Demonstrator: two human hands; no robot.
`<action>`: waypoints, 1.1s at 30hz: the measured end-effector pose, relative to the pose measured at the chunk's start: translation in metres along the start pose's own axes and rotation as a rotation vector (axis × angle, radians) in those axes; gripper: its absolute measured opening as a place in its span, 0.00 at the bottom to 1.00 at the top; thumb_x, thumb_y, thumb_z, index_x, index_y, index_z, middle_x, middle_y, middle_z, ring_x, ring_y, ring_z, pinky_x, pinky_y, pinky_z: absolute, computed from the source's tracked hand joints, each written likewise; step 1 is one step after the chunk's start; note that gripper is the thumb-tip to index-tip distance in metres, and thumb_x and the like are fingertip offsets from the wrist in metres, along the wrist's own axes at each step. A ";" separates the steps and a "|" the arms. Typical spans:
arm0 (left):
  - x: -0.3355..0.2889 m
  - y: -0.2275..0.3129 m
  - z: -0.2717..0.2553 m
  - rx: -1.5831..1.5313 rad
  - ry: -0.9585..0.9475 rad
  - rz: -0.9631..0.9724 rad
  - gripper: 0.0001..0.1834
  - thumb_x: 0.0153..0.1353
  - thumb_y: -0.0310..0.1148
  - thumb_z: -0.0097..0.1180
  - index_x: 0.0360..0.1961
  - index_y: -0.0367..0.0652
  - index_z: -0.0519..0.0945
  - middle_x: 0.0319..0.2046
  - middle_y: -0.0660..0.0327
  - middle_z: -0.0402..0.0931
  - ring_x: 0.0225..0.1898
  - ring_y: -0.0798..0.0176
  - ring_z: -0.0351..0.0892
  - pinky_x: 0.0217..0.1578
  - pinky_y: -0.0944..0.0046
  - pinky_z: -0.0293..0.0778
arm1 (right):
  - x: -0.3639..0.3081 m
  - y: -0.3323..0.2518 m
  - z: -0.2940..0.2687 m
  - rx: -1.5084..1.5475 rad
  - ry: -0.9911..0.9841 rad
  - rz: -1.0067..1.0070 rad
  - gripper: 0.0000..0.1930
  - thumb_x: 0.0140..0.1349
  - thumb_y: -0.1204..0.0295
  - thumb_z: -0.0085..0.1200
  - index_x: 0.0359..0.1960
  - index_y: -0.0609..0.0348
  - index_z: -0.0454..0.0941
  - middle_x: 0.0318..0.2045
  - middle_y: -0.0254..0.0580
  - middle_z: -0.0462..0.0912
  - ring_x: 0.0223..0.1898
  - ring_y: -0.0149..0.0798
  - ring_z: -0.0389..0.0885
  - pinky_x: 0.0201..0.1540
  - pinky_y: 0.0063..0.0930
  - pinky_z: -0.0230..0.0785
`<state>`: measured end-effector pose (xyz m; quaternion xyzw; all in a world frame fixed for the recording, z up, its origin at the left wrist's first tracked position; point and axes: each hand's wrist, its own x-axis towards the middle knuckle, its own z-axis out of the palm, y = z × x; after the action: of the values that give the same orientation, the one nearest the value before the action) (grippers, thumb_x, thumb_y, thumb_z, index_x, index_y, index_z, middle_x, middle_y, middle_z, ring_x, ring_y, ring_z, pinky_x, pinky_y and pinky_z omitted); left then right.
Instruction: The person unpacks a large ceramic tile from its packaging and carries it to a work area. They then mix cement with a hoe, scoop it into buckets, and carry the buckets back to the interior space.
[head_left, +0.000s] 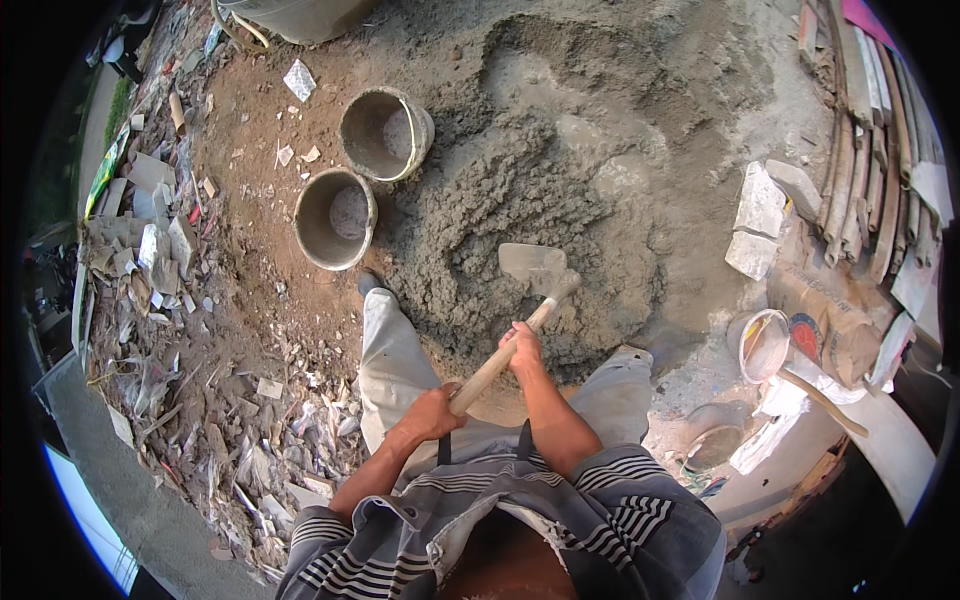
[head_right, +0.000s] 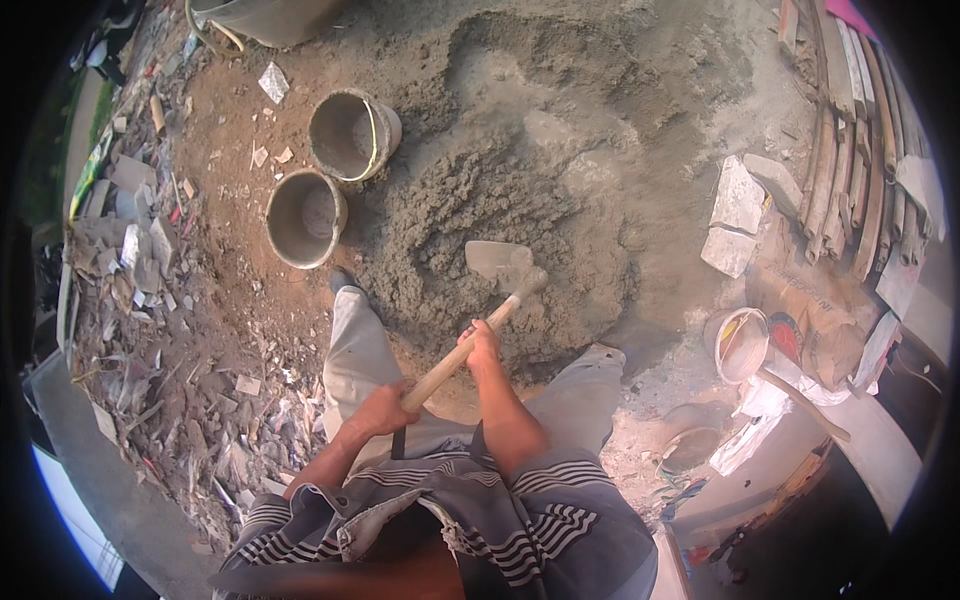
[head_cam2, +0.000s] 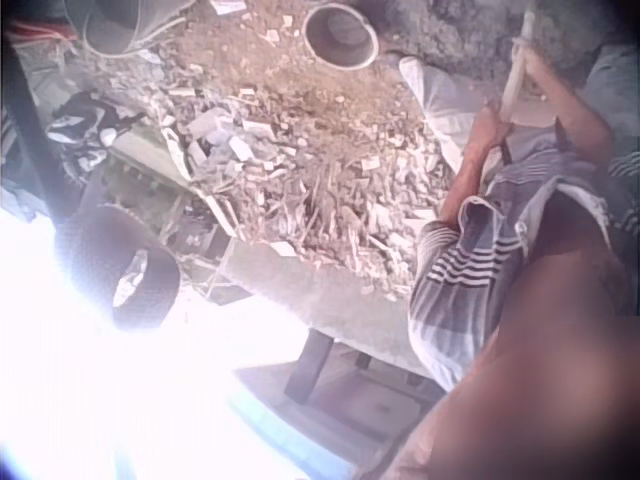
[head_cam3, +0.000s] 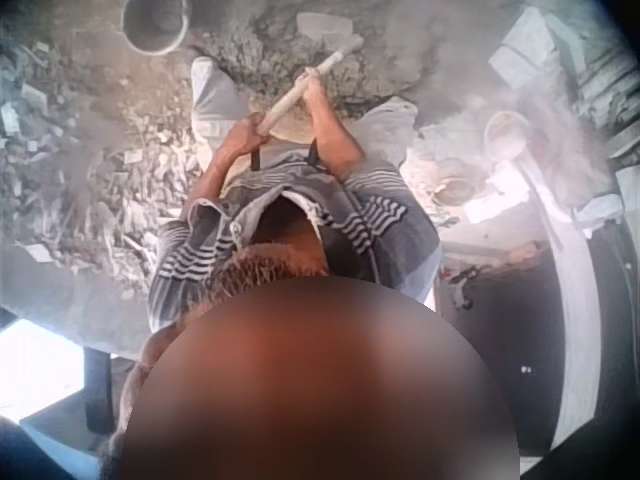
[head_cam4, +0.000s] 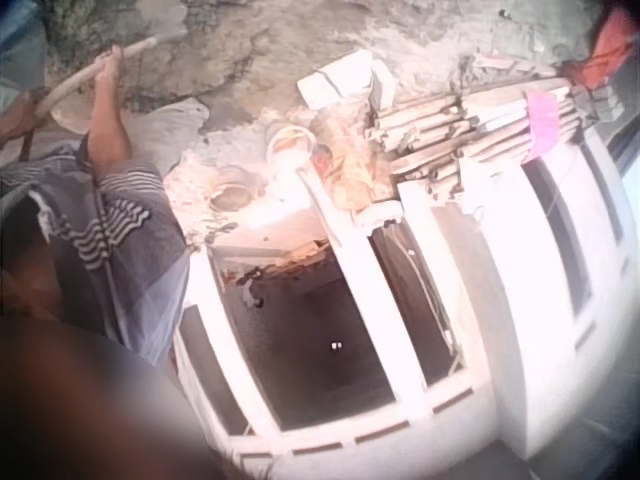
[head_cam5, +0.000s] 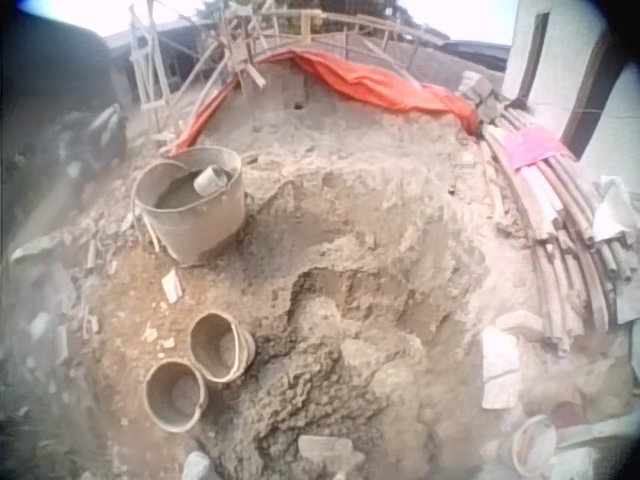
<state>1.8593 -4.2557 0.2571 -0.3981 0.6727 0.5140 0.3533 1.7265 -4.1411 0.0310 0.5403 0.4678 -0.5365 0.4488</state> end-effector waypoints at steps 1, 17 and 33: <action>-0.007 -0.007 0.000 -0.073 0.005 0.024 0.33 0.43 0.40 0.63 0.51 0.36 0.70 0.33 0.43 0.78 0.37 0.46 0.79 0.39 0.54 0.73 | -0.014 -0.005 0.011 -0.087 -0.064 -0.098 0.07 0.54 0.75 0.53 0.28 0.58 0.66 0.21 0.36 0.68 0.17 0.35 0.68 0.19 0.32 0.65; 0.163 0.067 -0.004 -1.027 0.208 0.195 0.16 0.55 0.36 0.55 0.37 0.35 0.67 0.15 0.67 0.65 0.13 0.71 0.64 0.13 0.67 0.62 | -0.081 -0.166 0.268 -0.879 -0.394 -0.976 0.19 0.55 0.72 0.47 0.45 0.69 0.59 0.25 0.45 0.71 0.19 0.34 0.73 0.19 0.27 0.70; -0.042 0.090 -0.103 -1.294 -0.233 -0.027 0.15 0.60 0.37 0.48 0.36 0.34 0.64 0.23 0.61 0.65 0.16 0.69 0.66 0.11 0.69 0.63 | -0.105 -0.071 0.185 -0.696 -0.258 -0.147 0.07 0.52 0.78 0.49 0.31 0.61 0.64 0.18 0.39 0.68 0.16 0.35 0.70 0.17 0.29 0.68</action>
<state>1.7896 -4.3343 0.3538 -0.4803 0.1802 0.8501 0.1194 1.6282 -4.3145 0.1331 0.2484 0.5992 -0.4399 0.6211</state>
